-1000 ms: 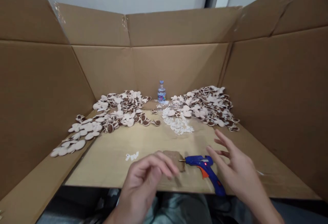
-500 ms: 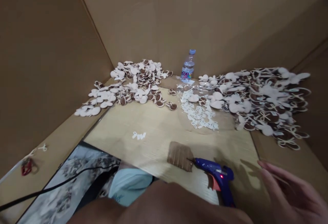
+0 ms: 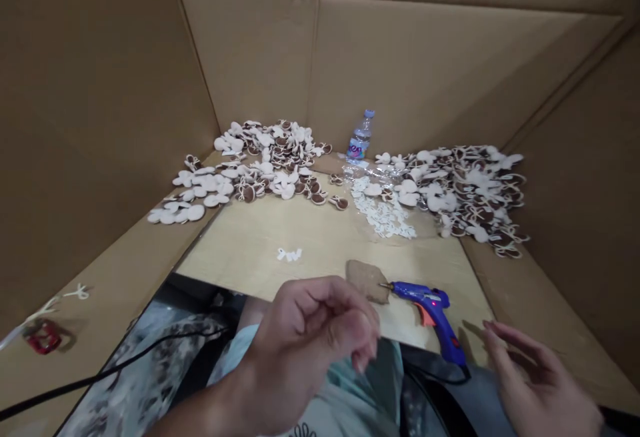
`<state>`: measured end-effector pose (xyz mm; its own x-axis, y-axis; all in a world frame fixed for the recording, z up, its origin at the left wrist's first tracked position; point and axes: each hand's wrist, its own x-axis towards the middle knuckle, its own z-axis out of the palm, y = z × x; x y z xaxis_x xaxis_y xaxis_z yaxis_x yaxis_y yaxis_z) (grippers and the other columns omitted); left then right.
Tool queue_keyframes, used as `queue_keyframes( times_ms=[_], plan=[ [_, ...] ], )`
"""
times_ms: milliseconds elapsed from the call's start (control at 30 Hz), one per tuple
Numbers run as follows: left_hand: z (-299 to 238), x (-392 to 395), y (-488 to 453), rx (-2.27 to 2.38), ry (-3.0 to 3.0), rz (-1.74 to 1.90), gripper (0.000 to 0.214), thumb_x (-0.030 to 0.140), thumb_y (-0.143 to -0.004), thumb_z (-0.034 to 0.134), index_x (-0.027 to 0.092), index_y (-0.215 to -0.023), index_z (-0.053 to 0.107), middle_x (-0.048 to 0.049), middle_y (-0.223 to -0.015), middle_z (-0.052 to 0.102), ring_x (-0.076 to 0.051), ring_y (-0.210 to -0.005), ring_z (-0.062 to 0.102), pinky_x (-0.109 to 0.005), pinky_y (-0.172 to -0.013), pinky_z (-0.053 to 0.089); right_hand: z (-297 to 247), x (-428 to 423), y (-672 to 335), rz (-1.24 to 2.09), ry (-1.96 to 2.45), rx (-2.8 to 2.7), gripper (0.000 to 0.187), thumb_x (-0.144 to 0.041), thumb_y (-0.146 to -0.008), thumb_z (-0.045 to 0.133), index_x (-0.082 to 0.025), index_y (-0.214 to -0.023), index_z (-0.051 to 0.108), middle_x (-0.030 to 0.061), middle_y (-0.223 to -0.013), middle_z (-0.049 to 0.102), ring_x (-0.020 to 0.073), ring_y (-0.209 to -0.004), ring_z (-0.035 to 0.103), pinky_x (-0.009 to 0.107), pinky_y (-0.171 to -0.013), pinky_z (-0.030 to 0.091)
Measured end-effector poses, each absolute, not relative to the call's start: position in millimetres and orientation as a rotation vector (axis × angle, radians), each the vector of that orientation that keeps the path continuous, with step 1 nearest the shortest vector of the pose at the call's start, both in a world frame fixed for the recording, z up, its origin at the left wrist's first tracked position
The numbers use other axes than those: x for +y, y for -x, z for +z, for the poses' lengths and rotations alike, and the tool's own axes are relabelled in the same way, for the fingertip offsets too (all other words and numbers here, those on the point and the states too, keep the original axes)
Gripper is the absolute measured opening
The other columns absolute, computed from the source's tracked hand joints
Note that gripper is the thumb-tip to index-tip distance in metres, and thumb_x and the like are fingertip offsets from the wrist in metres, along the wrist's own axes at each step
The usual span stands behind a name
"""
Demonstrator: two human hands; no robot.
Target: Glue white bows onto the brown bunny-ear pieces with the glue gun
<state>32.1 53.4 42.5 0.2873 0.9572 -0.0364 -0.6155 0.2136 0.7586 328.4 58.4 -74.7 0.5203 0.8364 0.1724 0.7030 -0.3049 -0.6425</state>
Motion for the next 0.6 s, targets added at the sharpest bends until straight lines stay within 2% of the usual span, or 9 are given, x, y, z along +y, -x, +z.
queue_keyframes(
  times_ms=[67, 167, 267, 367, 400, 467, 533, 600],
  plan=[
    [34.6, 56.9, -20.9, 0.562, -0.706, 1.175, 0.021, 0.029, -0.079, 0.072, 0.013, -0.065, 0.067, -0.0011, -0.060, 0.056, -0.008, -0.055, 0.049, -0.019, -0.054, 0.038, -81.5, 54.6, -327.0, 0.293, 2.202, -1.219, 0.061, -0.071, -0.069, 0.050, -0.020, -0.097, 0.068, 0.0161, -0.102, 0.073, 0.0372, -0.079, 0.070, 0.049, -0.072, 0.051],
    [18.7, 64.4, -3.7, 0.566, -0.705, 1.124, 0.021, 0.027, -0.084, 0.066, 0.012, -0.069, 0.067, -0.0020, -0.062, 0.058, -0.008, -0.058, 0.052, -0.019, -0.057, 0.041, -93.6, 54.4, -325.0, 0.318, 2.238, -1.315, 0.071, -0.074, -0.065, 0.050, -0.016, -0.103, 0.066, 0.0190, -0.112, 0.070, 0.0397, -0.093, 0.068, 0.049, -0.080, 0.051],
    [-0.8, 92.3, 11.2, 0.733, -0.856, 1.128, 0.022, 0.031, -0.090, 0.053, 0.013, -0.091, 0.066, -0.0061, -0.075, 0.067, -0.014, -0.069, 0.061, -0.025, -0.067, 0.048, -107.3, 59.1, -324.6, 0.330, 2.211, -1.433, 0.081, -0.075, -0.065, 0.049, -0.009, -0.111, 0.062, 0.0231, -0.116, 0.068, 0.0399, -0.106, 0.064, 0.050, -0.091, 0.048],
    [-21.3, 148.3, 26.9, 1.350, -1.369, 1.137, 0.027, 0.027, -0.094, 0.044, 0.017, -0.117, 0.052, -0.0108, -0.106, 0.068, -0.017, -0.094, 0.064, -0.028, -0.081, 0.049, -116.5, 65.9, -324.5, 0.380, 2.205, -1.450, 0.083, -0.075, -0.065, 0.049, -0.008, -0.113, 0.061, 0.0238, -0.119, 0.066, 0.0381, -0.110, 0.062, 0.048, -0.096, 0.046],
    [-27.2, 170.4, 33.1, 1.698, -1.589, 1.054, 0.029, 0.026, -0.092, 0.047, 0.018, -0.119, 0.050, -0.0110, -0.116, 0.064, -0.018, -0.101, 0.062, -0.028, -0.085, 0.048, -117.8, 68.2, -324.2, 0.401, 2.206, -1.443, 0.083, -0.074, -0.065, 0.050, -0.008, -0.113, 0.061, 0.0232, -0.118, 0.067, 0.0375, -0.109, 0.063, 0.047, -0.095, 0.047],
    [-37.2, 212.5, 46.6, 1.921, -1.682, 1.002, 0.040, 0.026, -0.086, 0.058, 0.016, -0.123, 0.048, -0.0168, -0.131, 0.053, -0.028, -0.122, 0.049, -0.038, -0.099, 0.040, -117.9, 72.2, -322.5, 0.425, 2.198, -1.435, 0.078, -0.072, -0.063, 0.054, -0.010, -0.109, 0.064, 0.0218, -0.116, 0.068, 0.0361, -0.104, 0.066, 0.045, -0.091, 0.050],
    [-44.7, 244.9, 59.2, 2.069, -1.750, 0.924, 0.044, 0.025, -0.081, 0.064, 0.014, -0.121, 0.051, -0.0203, -0.135, 0.046, -0.036, -0.127, 0.041, -0.045, -0.103, 0.033, -115.3, 75.7, -319.3, 0.411, 2.165, -1.448, 0.069, -0.069, -0.063, 0.056, -0.013, -0.101, 0.067, 0.0198, -0.108, 0.071, 0.0344, -0.094, 0.069, 0.043, -0.084, 0.053],
    [-50.6, 264.3, 68.4, 2.144, -1.838, 0.811, 0.040, 0.020, -0.076, 0.067, 0.016, -0.115, 0.056, -0.0178, -0.134, 0.045, -0.038, -0.124, 0.043, -0.045, -0.101, 0.036, -111.5, 79.0, -314.8, 0.385, 2.106, -1.491, 0.058, -0.065, -0.064, 0.057, -0.016, -0.094, 0.069, 0.0174, -0.100, 0.073, 0.0331, -0.087, 0.070, 0.042, -0.078, 0.054]
  ],
)
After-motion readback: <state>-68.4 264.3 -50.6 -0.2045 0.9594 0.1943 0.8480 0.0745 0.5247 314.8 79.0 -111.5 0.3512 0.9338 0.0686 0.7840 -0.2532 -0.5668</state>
